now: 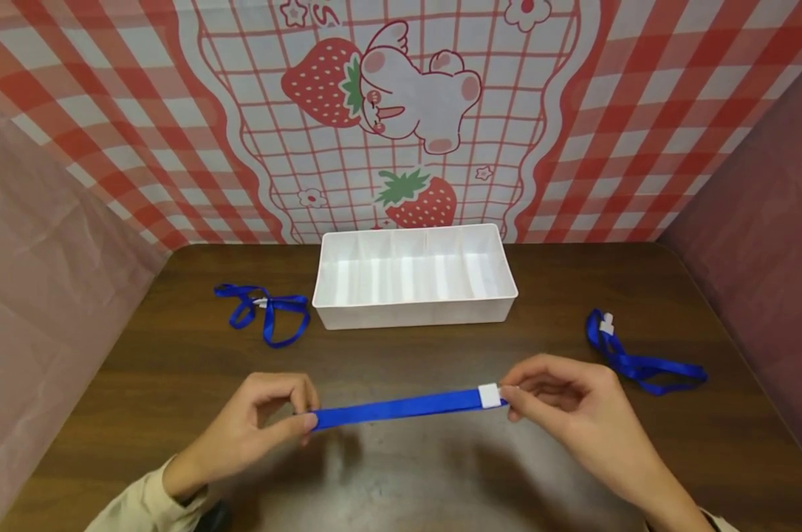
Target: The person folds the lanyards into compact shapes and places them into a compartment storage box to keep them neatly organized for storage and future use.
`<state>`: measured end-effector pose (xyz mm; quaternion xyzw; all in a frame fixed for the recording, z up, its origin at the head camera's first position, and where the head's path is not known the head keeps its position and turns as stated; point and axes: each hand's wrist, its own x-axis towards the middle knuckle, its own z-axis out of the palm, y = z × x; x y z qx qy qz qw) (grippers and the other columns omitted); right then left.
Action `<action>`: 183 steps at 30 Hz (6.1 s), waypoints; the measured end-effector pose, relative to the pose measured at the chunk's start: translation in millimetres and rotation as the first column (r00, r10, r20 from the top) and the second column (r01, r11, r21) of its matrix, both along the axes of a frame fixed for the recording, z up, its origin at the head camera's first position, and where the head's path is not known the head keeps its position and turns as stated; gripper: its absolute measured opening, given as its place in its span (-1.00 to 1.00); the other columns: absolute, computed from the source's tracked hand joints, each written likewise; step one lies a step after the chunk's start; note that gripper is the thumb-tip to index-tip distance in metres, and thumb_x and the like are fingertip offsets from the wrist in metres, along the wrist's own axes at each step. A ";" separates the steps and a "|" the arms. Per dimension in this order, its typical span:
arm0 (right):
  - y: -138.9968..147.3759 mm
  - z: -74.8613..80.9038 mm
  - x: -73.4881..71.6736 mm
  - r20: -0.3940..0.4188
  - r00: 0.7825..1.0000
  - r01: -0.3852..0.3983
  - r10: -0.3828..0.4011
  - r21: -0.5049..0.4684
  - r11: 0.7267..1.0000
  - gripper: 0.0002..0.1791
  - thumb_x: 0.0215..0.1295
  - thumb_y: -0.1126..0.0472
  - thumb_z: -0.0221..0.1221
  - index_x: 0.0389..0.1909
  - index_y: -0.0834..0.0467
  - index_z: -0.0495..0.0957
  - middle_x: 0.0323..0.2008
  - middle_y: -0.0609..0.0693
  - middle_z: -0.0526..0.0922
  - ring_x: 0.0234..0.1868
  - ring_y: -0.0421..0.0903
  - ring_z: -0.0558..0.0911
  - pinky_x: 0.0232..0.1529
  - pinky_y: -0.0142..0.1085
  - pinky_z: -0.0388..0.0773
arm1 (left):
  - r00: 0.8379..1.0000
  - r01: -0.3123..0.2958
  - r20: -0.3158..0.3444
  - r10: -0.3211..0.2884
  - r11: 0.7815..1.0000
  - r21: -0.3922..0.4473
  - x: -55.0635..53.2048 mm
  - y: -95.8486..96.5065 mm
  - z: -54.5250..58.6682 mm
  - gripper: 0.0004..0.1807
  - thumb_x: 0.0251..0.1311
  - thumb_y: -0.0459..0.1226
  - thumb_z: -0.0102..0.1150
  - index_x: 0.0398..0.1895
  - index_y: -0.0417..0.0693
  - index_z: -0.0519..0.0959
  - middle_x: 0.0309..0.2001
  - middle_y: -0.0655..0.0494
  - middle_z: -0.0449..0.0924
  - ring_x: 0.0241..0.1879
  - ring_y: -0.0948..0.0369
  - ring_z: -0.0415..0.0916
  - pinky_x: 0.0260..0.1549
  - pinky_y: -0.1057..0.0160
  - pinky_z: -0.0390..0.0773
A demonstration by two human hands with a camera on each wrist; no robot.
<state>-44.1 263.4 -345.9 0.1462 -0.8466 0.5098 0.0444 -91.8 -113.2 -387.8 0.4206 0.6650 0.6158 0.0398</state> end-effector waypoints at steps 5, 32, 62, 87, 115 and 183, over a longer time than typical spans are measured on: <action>-1.2 -2.2 1.4 -0.006 1.000 -0.014 0.014 -0.004 1.000 -0.77 0.23 0.52 0.26 -0.17 0.19 0.66 -0.40 0.02 0.72 -0.43 -0.09 0.70 -0.46 -0.32 0.63 | 0.999 -0.034 -0.003 0.034 0.997 0.070 0.4 0.1 -0.9 -0.74 0.09 -0.63 0.14 -0.48 -0.09 0.49 -0.51 0.05 0.51 -0.45 0.20 0.50 -0.38 0.24 0.60; -4.8 -3.8 -0.1 0.008 1.000 -0.014 0.014 -0.013 1.000 -0.81 0.23 0.47 0.28 -0.23 0.14 0.67 -0.43 0.02 0.73 -0.44 -0.08 0.72 -0.47 -0.32 0.63 | 0.990 -0.109 0.099 0.102 0.992 0.066 0.0 2.9 3.6 -0.81 0.33 -0.60 0.02 -0.35 -0.18 0.46 -0.61 -0.02 0.61 -0.64 0.17 0.58 -0.54 0.19 0.60; 2.8 -4.3 -6.9 0.010 1.000 -0.019 0.019 0.013 1.000 -0.83 0.26 0.47 0.26 -0.19 0.20 0.66 -0.41 0.01 0.73 -0.42 -0.08 0.73 -0.45 -0.29 0.64 | 0.993 0.081 0.086 -0.078 0.996 -0.037 3.2 -3.8 2.1 -0.79 0.31 -0.55 0.10 -0.39 -0.09 0.55 -0.57 0.06 0.61 -0.59 0.24 0.57 -0.57 0.26 0.61; -1.9 -5.4 -13.2 0.073 0.991 -0.101 0.114 -0.162 0.982 -0.83 0.24 0.55 0.23 -0.22 0.29 0.66 -0.42 0.13 0.73 -0.46 -0.04 0.74 -0.43 -0.27 0.66 | 0.991 -0.135 0.051 0.125 0.924 0.357 21.0 10.8 -3.9 -0.78 0.14 -0.77 -0.09 -0.45 -0.36 0.37 -0.56 -0.20 0.49 -0.65 0.10 0.49 -0.70 0.25 0.56; -4.5 -18.6 -17.7 0.075 0.977 -0.181 0.198 -0.185 0.966 -0.82 0.26 0.56 0.19 -0.21 0.28 0.64 -0.52 0.09 0.69 -0.50 -0.05 0.69 -0.44 -0.29 0.63 | 0.854 0.447 0.107 -0.509 0.823 0.351 -12.2 -21.5 4.8 -0.82 0.24 -0.72 -0.09 -0.15 -0.62 0.47 -0.42 -0.46 0.58 -0.41 -0.14 0.69 -0.42 -0.07 0.67; -80.4 -25.9 -19.7 -0.127 0.991 -0.069 0.050 -0.148 0.987 -0.83 0.18 0.46 0.33 -0.26 0.18 0.76 -0.38 -0.04 0.78 -0.44 -0.16 0.75 -0.42 -0.29 0.68 | 0.974 -0.106 -0.221 0.047 0.958 -0.265 -5.0 73.2 31.8 -0.79 0.35 -0.46 0.09 -0.19 -0.05 0.28 -0.39 0.22 0.56 -0.47 0.45 0.44 -0.54 0.57 0.41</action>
